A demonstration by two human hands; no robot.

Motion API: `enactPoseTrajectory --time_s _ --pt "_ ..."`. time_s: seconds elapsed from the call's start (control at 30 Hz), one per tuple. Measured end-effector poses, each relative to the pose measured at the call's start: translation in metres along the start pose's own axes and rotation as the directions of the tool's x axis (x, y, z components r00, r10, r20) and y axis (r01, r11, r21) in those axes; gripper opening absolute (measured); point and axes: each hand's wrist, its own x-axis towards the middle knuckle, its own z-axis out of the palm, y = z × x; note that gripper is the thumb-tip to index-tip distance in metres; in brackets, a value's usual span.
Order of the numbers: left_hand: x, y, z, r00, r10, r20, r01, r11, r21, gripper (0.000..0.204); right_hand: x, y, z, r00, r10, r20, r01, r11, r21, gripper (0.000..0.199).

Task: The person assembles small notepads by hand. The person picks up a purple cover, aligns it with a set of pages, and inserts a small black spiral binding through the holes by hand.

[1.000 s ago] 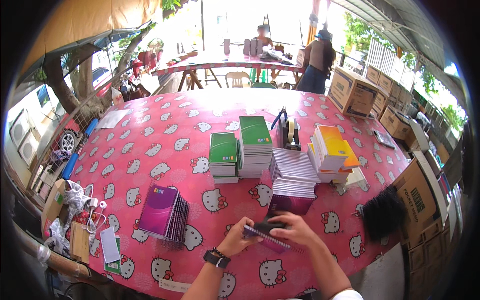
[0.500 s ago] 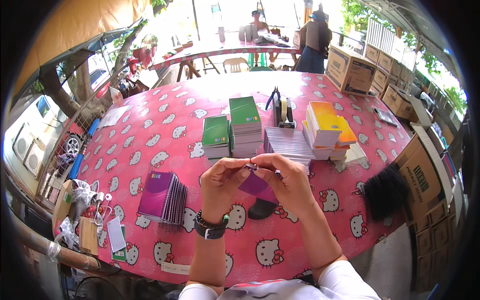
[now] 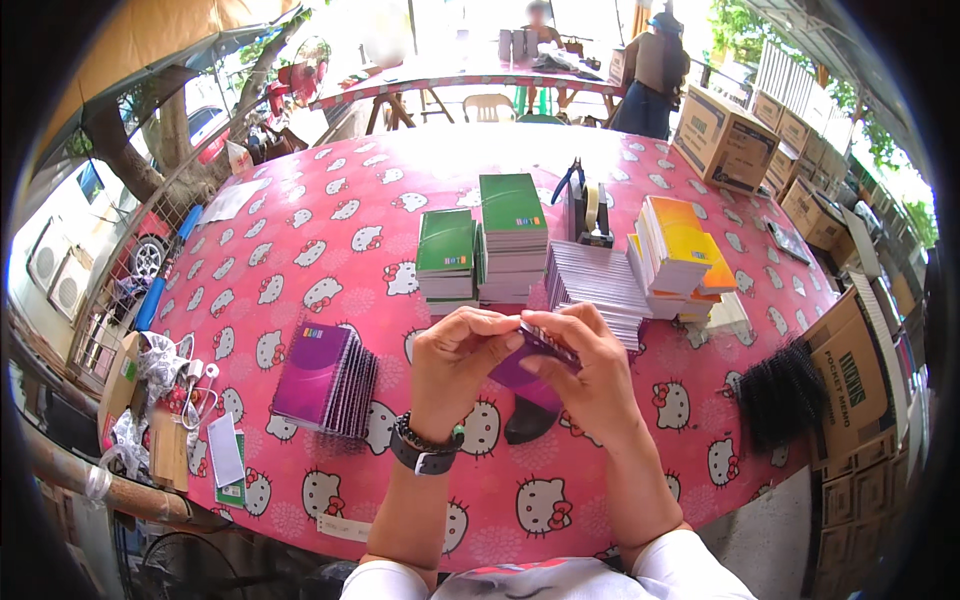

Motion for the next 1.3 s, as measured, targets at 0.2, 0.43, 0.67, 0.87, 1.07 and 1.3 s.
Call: enactPoseTrajectory --time_s 0.2,0.43,0.67,0.87,1.07,1.3 --pt "-0.001 -0.002 0.003 0.999 -0.051 0.003 0.051 0.995 -0.086 0.013 -0.006 -0.002 -0.004 0.988 0.155 0.027 -0.156 0.984 0.088 0.033" --pt "-0.004 0.001 0.003 0.998 -0.049 -0.032 0.047 0.998 -0.046 0.013 -0.005 0.005 0.005 0.999 -0.015 -0.033 0.016 0.999 0.043 0.028" --pt "-0.002 -0.004 0.009 1.0 0.017 -0.026 -0.015 0.998 0.058 0.016 -0.007 -0.001 0.003 0.987 0.149 -0.06 -0.135 0.974 0.184 0.021" --pt "-0.005 0.0 0.003 0.997 0.07 -0.035 -0.064 0.986 0.157 0.016 -0.006 0.003 0.008 0.993 0.079 -0.084 -0.061 0.977 0.205 0.018" --pt "-0.015 -0.001 0.019 0.993 0.115 -0.027 -0.106 0.965 0.239 0.014 -0.011 0.007 -0.006 0.998 0.034 -0.061 -0.024 0.987 0.16 0.024" --pt "-0.013 0.007 0.024 0.976 0.2 -0.089 -0.154 0.916 0.37 0.018 -0.007 0.003 0.002 0.994 -0.074 -0.077 0.08 0.994 0.073 0.021"
